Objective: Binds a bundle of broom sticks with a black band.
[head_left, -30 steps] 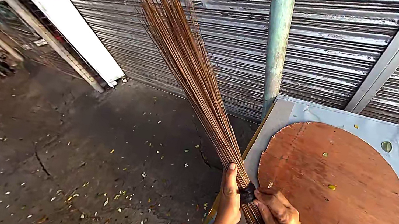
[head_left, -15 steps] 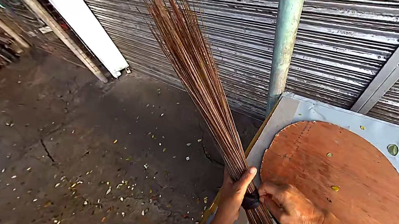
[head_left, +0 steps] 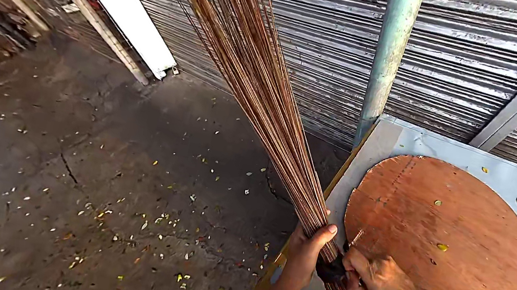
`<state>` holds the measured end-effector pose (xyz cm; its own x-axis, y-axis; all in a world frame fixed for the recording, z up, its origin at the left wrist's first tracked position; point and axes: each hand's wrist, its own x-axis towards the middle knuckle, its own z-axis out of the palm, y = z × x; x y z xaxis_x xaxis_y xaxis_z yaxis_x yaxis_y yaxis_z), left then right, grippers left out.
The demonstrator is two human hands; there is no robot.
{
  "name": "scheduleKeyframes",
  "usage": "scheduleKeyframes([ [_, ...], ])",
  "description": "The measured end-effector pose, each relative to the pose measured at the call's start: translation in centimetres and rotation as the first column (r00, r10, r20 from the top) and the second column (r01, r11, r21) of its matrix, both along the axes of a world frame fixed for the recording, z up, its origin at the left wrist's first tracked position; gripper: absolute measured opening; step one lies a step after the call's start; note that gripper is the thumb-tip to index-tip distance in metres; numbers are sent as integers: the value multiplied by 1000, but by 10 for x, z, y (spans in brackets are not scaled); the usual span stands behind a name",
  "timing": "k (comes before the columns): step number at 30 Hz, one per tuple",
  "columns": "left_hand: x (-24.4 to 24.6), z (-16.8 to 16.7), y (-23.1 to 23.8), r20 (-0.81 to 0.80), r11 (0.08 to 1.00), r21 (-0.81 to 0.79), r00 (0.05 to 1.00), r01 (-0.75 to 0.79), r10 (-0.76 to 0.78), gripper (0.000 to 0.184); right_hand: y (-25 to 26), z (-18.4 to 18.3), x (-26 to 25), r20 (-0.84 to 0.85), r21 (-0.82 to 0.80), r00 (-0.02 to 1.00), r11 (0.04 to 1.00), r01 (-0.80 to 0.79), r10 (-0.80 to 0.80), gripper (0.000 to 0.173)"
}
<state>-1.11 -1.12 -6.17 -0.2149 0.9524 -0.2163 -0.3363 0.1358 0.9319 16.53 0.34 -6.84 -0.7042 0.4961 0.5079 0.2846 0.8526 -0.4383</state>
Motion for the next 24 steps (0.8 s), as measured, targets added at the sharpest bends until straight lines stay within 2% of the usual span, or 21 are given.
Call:
scheduleKeyframes([
  [1, 0, -4, 1, 16, 1000, -22, 1000, 16, -15, 42, -2, -5, 0, -24, -71, 999, 997, 21, -23, 11],
  [3, 0, -9, 4, 21, 997, -75, 999, 27, -26, 43, -9, -10, -1, -80, -368, 992, 928, 57, -92, 16],
  [4, 0, -12, 5, 13, 996, -77, 999, 37, -36, 46, -12, -11, -2, -111, -547, 987, 836, 40, -120, 20],
  [6, 0, -18, 9, -39, 997, -49, 997, 66, -68, 53, -14, -18, -4, -203, -781, 963, 623, -49, -178, 27],
  [8, 2, -18, 11, -109, 997, -32, 991, 74, -77, 53, -16, -24, -11, -278, -893, 925, 425, -149, -258, 48],
  [11, 3, -13, 14, -212, 994, -40, 971, 100, -106, 47, -10, -31, -17, -349, -919, 886, 295, -260, -307, 64],
  [13, -2, -10, 10, -201, 989, -52, 968, 139, -147, 51, -7, -32, -15, -402, -912, 861, 221, -346, -312, 67],
  [15, -11, -15, -2, -147, 974, 10, 964, 227, -224, 62, -7, -33, -12, -460, -887, 833, 206, -414, -307, 68],
  [16, -15, -19, -11, -136, 951, 76, 948, 301, -289, 74, -8, -32, -11, -478, -877, 822, 219, -428, -309, 68],
  [18, -16, -23, -24, -148, 907, 163, 919, 388, -367, 102, -13, -30, -12, -492, -863, 812, 295, -409, -314, 66],
  [19, -13, -23, -30, -163, 900, 186, 916, 394, -367, 105, -16, -29, -13, -492, -854, 817, 348, -386, -302, 65],
  [22, -9, -22, -35, -249, 877, 308, 921, 368, -299, 90, -25, -18, -18, -485, -801, 831, 519, -298, -273, 59],
  [24, -8, -21, -33, -307, 850, 389, 920, 355, -244, 86, -26, -8, -22, -489, -798, 811, 540, -267, -321, 52],
])
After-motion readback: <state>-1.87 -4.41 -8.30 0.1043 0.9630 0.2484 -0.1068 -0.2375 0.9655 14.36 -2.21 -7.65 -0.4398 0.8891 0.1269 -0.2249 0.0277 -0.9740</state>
